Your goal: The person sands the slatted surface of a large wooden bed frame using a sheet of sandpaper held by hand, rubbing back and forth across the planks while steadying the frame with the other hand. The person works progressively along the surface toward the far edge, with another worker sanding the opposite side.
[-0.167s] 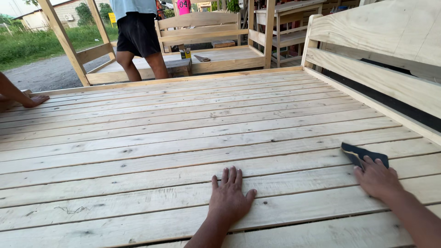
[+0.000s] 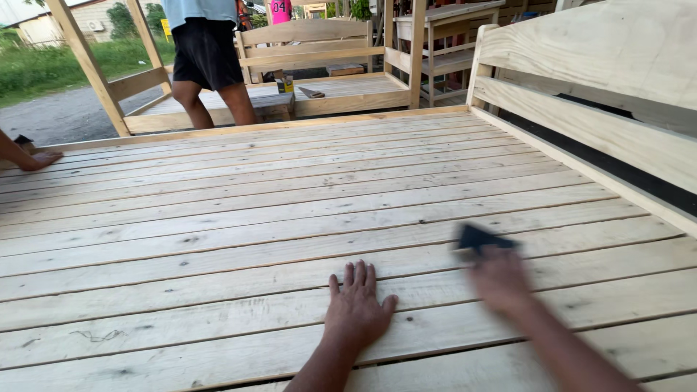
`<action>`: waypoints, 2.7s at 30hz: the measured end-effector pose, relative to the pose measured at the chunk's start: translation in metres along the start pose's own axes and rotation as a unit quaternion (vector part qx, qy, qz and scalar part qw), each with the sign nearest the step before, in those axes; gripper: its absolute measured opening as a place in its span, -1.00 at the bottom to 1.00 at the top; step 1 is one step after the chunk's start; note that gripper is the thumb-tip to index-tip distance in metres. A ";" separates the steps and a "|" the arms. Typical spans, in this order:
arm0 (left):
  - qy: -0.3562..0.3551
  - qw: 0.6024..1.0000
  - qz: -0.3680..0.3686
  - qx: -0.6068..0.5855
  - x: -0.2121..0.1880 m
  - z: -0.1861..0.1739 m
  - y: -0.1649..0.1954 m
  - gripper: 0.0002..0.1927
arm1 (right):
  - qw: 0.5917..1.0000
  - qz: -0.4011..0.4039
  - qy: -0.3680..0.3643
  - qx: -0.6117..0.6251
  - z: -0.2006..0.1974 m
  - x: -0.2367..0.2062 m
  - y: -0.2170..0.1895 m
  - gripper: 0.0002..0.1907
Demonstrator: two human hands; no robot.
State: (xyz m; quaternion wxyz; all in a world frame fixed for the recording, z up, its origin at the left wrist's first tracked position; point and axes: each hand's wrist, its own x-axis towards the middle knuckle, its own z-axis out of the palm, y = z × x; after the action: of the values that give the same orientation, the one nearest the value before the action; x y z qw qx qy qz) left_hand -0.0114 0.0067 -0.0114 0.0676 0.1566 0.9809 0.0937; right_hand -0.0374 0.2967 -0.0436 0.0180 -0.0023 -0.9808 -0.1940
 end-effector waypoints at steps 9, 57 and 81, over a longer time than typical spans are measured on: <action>0.018 1.000 -0.003 -0.004 0.003 0.006 -0.002 -0.22 | 0.913 0.071 0.105 0.388 0.033 -0.006 0.031 -0.39; 0.130 0.985 -0.110 0.042 -0.124 -0.041 -0.287 -0.35 | 0.934 -0.092 0.184 0.293 -0.168 -0.014 -0.350 -0.44; 0.063 0.964 -0.256 -0.034 -0.149 -0.079 -0.381 -0.23 | 0.903 -0.112 0.091 0.405 -0.189 0.030 -0.439 -0.41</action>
State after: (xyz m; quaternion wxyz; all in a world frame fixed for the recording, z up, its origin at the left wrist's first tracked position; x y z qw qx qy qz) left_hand 0.0040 -0.4094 0.0028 0.0324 -0.1088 0.9867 0.1164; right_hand -0.0656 -0.1811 -0.0348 0.0849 0.1332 -0.9627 0.2196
